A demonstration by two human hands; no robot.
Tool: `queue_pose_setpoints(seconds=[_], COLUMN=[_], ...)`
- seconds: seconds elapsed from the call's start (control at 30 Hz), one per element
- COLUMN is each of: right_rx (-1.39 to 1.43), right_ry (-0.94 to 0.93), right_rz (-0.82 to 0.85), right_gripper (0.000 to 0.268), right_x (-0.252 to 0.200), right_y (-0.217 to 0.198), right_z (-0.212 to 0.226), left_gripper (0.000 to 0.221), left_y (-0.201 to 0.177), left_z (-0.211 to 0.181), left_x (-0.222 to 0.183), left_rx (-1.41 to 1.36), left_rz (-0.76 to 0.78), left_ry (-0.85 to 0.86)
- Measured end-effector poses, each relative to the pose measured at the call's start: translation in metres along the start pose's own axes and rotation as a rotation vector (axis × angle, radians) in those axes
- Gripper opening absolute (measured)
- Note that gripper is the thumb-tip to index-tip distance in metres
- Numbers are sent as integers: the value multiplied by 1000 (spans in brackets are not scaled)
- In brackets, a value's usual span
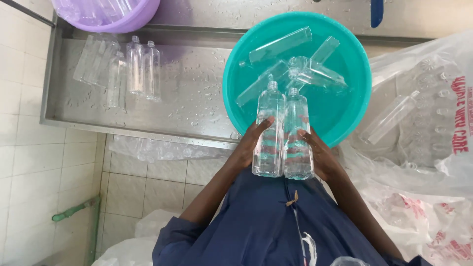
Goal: Rinsing plastic bottles in a basin of water and organizing them on a metal tray
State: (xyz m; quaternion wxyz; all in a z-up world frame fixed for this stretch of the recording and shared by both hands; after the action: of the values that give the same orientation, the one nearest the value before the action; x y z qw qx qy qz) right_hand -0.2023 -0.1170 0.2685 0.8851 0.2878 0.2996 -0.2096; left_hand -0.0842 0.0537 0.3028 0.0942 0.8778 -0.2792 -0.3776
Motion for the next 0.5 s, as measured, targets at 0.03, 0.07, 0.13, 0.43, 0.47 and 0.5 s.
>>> queue_pose_setpoints(seconds=[0.03,0.07,0.13,0.43,0.47,0.5], right_rx=[1,3,-17,-21,-36,-30], right_ry=[10,19,51,109,104,104], right_rz=[-17,-35,-59,-199,-221,-212], right_gripper=[67,67,74,80,80,80], right_x=[-19,-39,21,-37,-71,-65], right_y=[25,50,-22,19,52,58], right_z=[18,35,-16,40,65,67], left_gripper=[114,104,102,77,74,74], left_y=[-15,-29,-19,5,1,4], left_z=[19,38,25,8,15,9], left_x=[15,30,18,-9,-1,5], left_rx=[-50,-101,-74,-183,-188,-180], left_rz=[-33,-65,-50,-34,-26,-33], left_ry=[-5,-9,7,60,108,111])
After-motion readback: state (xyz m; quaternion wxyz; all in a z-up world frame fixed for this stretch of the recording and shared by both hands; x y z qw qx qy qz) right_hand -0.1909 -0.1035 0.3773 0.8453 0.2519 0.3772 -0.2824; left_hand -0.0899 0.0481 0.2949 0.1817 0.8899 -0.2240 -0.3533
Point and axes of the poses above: each hand's wrist, its own x-axis towards the middle knuckle, its own y-axis out of the palm, z = x × y, the point moved 4 cm from there along x, towards the middle knuckle, and after that the axes turned 1 degree about x, right-handed, at the moved point
